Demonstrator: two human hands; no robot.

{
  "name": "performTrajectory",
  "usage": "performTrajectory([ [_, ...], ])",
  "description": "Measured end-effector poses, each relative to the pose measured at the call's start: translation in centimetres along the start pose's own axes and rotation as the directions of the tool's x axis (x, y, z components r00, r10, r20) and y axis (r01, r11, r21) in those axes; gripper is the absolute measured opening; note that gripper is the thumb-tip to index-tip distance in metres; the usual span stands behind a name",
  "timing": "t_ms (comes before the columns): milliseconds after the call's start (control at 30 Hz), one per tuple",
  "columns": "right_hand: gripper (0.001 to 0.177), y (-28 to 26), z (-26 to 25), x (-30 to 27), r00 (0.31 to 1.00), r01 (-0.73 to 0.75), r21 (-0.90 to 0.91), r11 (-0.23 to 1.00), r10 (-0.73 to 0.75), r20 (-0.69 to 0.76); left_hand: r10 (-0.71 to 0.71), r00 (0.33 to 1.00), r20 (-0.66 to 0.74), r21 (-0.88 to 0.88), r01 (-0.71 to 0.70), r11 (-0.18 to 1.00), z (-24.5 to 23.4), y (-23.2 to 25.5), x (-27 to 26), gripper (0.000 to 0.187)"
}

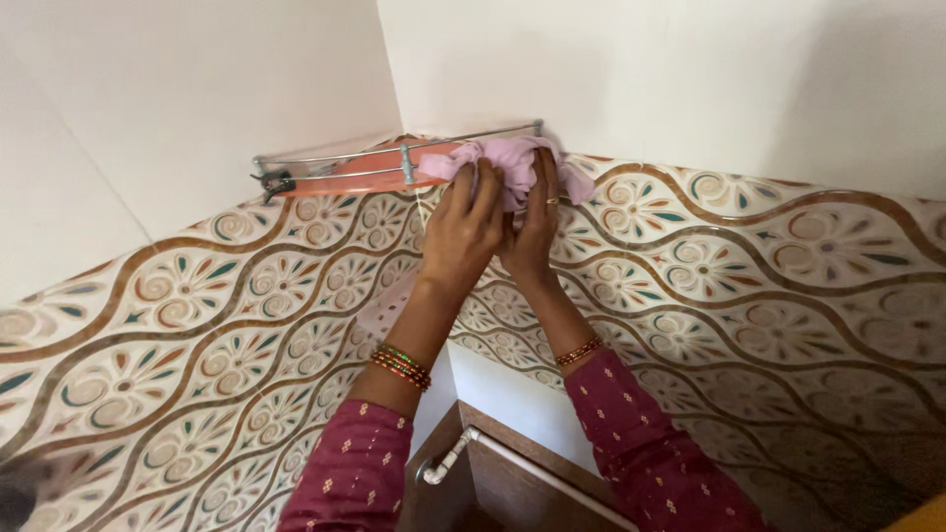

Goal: The person cleans a corner bathroom shelf by hand, first removing items like lotion bottles and soap and then wiping the shelf surfaces with a pink cloth.

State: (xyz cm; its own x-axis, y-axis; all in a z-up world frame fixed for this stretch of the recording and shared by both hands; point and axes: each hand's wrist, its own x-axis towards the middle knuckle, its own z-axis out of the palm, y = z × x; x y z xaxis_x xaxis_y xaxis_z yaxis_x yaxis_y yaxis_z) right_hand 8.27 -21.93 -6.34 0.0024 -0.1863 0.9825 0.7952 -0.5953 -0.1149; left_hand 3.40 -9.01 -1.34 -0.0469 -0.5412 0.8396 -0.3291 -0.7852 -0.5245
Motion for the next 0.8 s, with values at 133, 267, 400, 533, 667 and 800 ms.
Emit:
performTrajectory([
  [133,0.064,-1.7,0.7,-0.8,0.996,0.071,-0.05,0.996,-0.068,0.053,-0.046,0.999,-0.025,0.016,0.047,0.999,-1.5,-1.8,-1.8,0.044],
  [267,0.066,-4.4,1.8,-1.1,0.966,0.19,-0.117,0.975,-0.164,0.201,-0.115,0.992,-0.047,0.069,0.118,0.991,-4.1,-5.0,-4.6,0.038],
  [400,0.054,-7.6,4.0,-1.0,0.901,0.358,-0.076,0.931,-0.323,0.29,-0.24,0.969,-0.054,0.029,0.242,0.97,-5.3,-8.0,-7.4,0.038],
  [533,0.047,-9.8,7.3,-0.8,0.843,0.455,-0.099,0.885,-0.392,0.367,-0.362,0.932,-0.035,0.006,0.362,0.932,-4.8,-10.8,-10.0,0.042],
  [667,0.046,-10.3,10.2,-1.4,0.767,0.604,-0.217,0.767,-0.486,0.418,-0.423,0.906,-0.014,-0.077,0.421,0.904,-4.5,-12.8,-12.7,0.037],
  [800,0.051,-8.1,11.2,-2.2,0.695,0.644,-0.184,0.742,-0.469,0.545,-0.491,0.87,0.03,-0.079,0.492,0.867,-4.8,-12.0,-15.8,0.041],
])
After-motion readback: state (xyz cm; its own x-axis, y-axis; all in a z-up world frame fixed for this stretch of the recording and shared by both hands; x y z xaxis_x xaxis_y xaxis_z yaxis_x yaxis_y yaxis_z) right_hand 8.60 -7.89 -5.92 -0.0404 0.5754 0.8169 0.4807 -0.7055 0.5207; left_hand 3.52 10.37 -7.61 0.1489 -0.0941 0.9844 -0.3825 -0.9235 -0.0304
